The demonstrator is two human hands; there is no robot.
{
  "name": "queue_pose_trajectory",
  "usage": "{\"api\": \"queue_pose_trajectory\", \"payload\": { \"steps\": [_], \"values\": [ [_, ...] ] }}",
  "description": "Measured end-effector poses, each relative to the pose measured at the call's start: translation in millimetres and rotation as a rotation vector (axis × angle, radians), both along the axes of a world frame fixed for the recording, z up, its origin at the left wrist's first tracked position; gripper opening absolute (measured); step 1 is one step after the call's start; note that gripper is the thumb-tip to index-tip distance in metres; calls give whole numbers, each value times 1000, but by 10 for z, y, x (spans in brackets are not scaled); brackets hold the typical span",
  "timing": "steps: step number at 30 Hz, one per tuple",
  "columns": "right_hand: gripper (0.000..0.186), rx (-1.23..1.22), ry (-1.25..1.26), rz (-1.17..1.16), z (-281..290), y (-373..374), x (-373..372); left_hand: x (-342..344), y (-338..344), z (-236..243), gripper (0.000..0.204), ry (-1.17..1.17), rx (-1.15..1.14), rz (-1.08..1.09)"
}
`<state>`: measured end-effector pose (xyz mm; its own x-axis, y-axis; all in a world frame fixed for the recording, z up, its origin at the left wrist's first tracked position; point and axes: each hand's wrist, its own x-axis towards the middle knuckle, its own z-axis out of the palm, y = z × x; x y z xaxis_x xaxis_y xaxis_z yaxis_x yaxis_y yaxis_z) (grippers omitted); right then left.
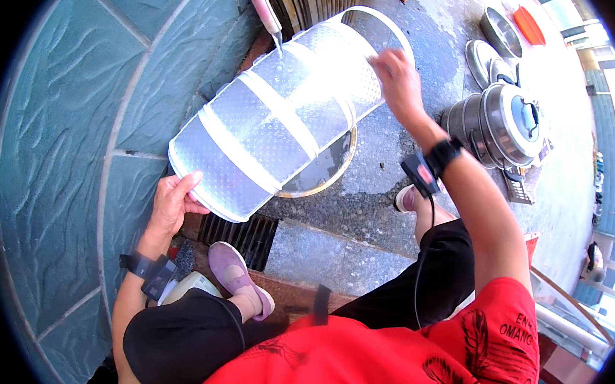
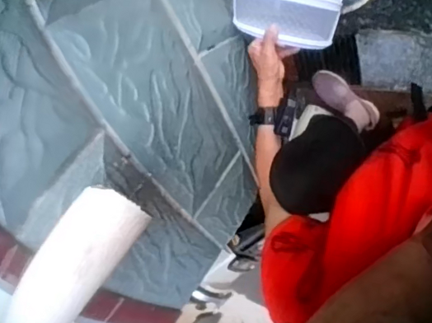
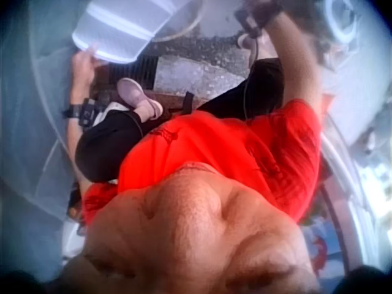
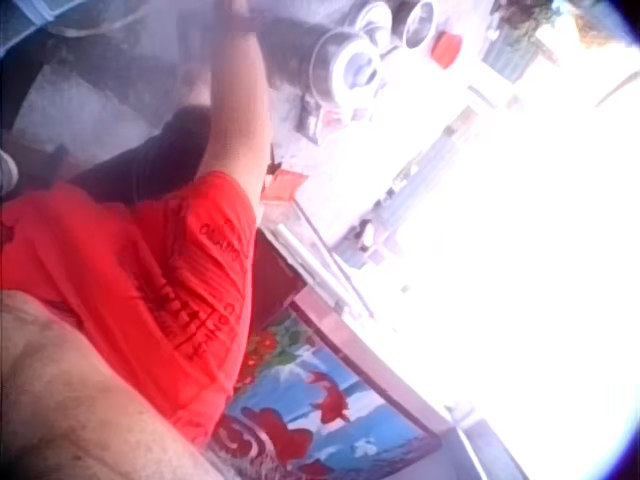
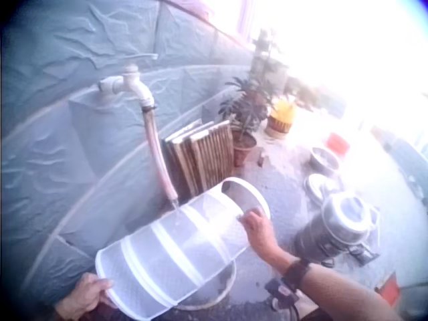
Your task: The person washes a stack of white plastic containers under running water from a tap. They scrub the exterior and interior with a cloth, rinse the items, and place them into a larger white basin. The person also rinses the cloth and briefly handles a small metal tool.
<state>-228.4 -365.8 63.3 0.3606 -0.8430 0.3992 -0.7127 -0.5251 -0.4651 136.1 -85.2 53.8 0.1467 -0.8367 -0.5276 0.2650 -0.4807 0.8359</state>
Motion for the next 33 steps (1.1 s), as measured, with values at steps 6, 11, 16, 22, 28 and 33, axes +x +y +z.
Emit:
{"api": "queue_pose_trajectory", "payload": {
  "steps": [6, 11, 16, 22, 28, 33],
  "values": [
    [16, 193, -105, -288, -366, -90, -959, 51, -41, 0, 33, 7, 1, -36],
    [52, 462, -431, -308, -176, -450, -517, 30, 77, 9, 36, -28, 12, -59],
    [51, 592, -554, -212, -210, -650, -681, -91, 233, 9, 42, 16, 98, -396],
    [40, 688, -446, -238, -225, -547, -1093, 269, 51, 42, 51, 360, 153, -125],
    [26, 611, -563, -287, -58, -543, -848, 136, -15, 22, 40, 230, 215, -120],
    [25, 589, -709, -261, -204, -508, -656, 113, 256, -26, 38, 248, 173, -93]
  ]
}}
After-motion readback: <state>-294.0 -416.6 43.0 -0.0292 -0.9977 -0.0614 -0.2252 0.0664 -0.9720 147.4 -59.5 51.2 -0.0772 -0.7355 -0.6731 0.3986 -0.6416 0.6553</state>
